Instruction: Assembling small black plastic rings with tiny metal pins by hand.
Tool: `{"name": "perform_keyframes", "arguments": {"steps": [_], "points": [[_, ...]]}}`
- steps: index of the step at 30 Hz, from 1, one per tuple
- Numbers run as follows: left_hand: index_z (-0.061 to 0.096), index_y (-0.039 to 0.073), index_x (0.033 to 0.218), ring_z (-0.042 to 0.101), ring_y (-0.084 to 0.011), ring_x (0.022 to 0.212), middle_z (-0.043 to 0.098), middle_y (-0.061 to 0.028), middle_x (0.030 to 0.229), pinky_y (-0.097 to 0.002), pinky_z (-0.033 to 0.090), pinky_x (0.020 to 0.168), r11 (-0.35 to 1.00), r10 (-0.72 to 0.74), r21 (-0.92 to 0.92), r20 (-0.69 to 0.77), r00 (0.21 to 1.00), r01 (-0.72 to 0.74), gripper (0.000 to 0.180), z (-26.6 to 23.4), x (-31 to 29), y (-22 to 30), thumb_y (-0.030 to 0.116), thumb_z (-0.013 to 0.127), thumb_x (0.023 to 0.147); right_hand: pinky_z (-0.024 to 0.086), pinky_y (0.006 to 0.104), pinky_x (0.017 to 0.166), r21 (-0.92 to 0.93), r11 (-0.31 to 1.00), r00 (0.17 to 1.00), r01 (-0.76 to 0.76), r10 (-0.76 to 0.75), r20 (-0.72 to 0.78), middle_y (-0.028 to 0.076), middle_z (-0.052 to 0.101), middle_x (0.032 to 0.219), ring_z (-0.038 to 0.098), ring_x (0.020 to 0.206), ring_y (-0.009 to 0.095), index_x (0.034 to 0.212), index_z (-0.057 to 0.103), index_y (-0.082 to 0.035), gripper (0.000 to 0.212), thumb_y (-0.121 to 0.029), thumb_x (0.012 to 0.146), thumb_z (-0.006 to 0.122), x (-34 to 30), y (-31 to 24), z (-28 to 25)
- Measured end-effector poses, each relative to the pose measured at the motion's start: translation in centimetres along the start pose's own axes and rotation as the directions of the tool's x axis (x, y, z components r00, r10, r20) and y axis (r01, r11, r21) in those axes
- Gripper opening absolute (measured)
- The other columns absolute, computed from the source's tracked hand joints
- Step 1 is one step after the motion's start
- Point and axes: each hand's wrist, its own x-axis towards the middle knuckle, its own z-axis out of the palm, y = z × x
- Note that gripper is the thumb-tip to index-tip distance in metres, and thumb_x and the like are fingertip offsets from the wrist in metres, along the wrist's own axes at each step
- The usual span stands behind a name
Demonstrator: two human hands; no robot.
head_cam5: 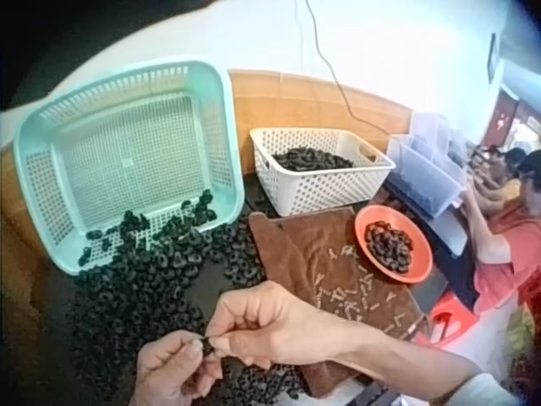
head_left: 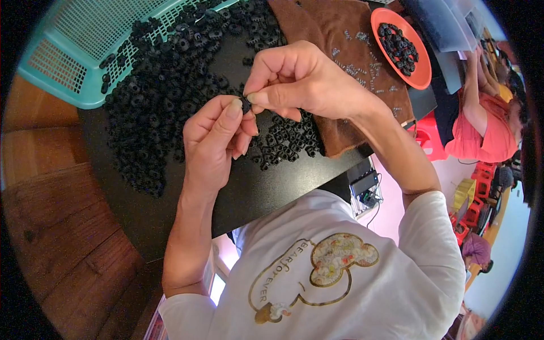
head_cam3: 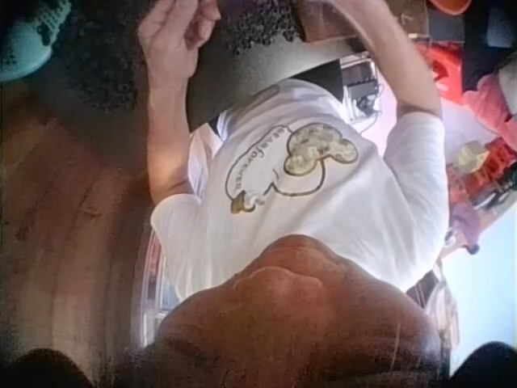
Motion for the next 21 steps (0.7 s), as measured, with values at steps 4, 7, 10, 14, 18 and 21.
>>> {"name": "perform_keyframes", "arguments": {"steps": [4, 7, 10, 14, 18, 21], "points": [[0.063, 0.003, 0.091, 0.047, -0.0028, 0.050, 0.060, -0.0010, 0.070, -0.0158, 0.032, 0.043, 1.000, 0.001, -0.011, 0.009, 1.000, 0.000, 0.028, -0.03, -0.01, 0.04, 0.028, 0.053, 0.097, 0.035, 0.0196, 0.043, -0.011, 1.000, 1.000, -0.011, 0.011, 0.015, 0.004, 0.063, 0.072, 0.047, 0.048, 0.005, 0.088, 0.062, 0.003, 0.004, -0.001, 0.085, 0.062, 0.13, 0.01, -0.10], [0.063, 0.003, 0.092, 0.046, -0.0024, 0.050, 0.060, -0.0007, 0.069, -0.0158, 0.032, 0.043, 1.000, -0.001, -0.011, 0.009, 1.000, 0.001, 0.027, -0.10, 0.02, -0.06, 0.028, 0.054, 0.097, 0.035, 0.0195, 0.042, -0.010, 1.000, 1.000, -0.019, 0.020, 0.021, 0.003, 0.062, 0.071, 0.047, 0.048, 0.005, 0.088, 0.062, 0.002, 0.004, -0.001, 0.085, 0.062, 0.12, 0.03, -0.15], [0.063, 0.003, 0.091, 0.046, -0.0023, 0.050, 0.060, -0.0003, 0.069, -0.0159, 0.032, 0.043, 1.000, 0.000, 0.020, -0.014, 1.000, 0.001, 0.027, -0.08, -0.05, -0.01, 0.028, 0.054, 0.097, 0.035, 0.0196, 0.042, -0.037, 0.999, 0.999, -0.030, 0.031, 0.013, 0.002, 0.061, 0.069, 0.047, 0.047, 0.004, 0.087, 0.062, 0.002, 0.005, -0.003, 0.086, 0.063, 0.10, -0.13, 0.08], [0.063, 0.003, 0.092, 0.046, -0.0026, 0.050, 0.060, -0.0009, 0.070, -0.0161, 0.033, 0.044, 0.999, 0.033, 0.014, -0.033, 0.999, -0.033, 0.026, 0.04, -0.05, -0.10, 0.027, 0.053, 0.097, 0.036, 0.0196, 0.043, -0.084, 0.996, 1.000, -0.013, 0.013, 0.005, 0.000, 0.059, 0.068, 0.047, 0.048, 0.004, 0.086, 0.062, 0.000, 0.007, -0.006, 0.088, 0.063, 0.06, -0.30, 0.26], [0.062, 0.002, 0.094, 0.048, -0.0035, 0.052, 0.061, -0.0021, 0.073, -0.0166, 0.035, 0.045, 0.997, 0.078, -0.002, -0.025, 0.997, -0.078, 0.025, 0.21, 0.09, -0.07, 0.026, 0.052, 0.098, 0.037, 0.0197, 0.045, -0.175, 0.984, 0.998, 0.017, -0.027, -0.054, -0.001, 0.058, 0.069, 0.048, 0.051, 0.003, 0.085, 0.061, -0.001, 0.009, -0.009, 0.089, 0.063, 0.17, -0.49, 0.59], [0.061, 0.002, 0.095, 0.049, -0.0047, 0.053, 0.061, -0.0030, 0.075, -0.0175, 0.037, 0.046, 0.992, 0.113, -0.045, -0.024, 0.993, -0.114, 0.025, 0.42, 0.27, -0.18, 0.025, 0.051, 0.098, 0.043, 0.0279, 0.047, -0.315, 0.946, 0.987, 0.078, -0.119, -0.112, 0.004, 0.056, 0.060, 0.053, 0.053, 0.010, 0.084, 0.062, 0.001, 0.015, -0.014, 0.086, 0.065, 0.35, 0.13, 0.47]]}}
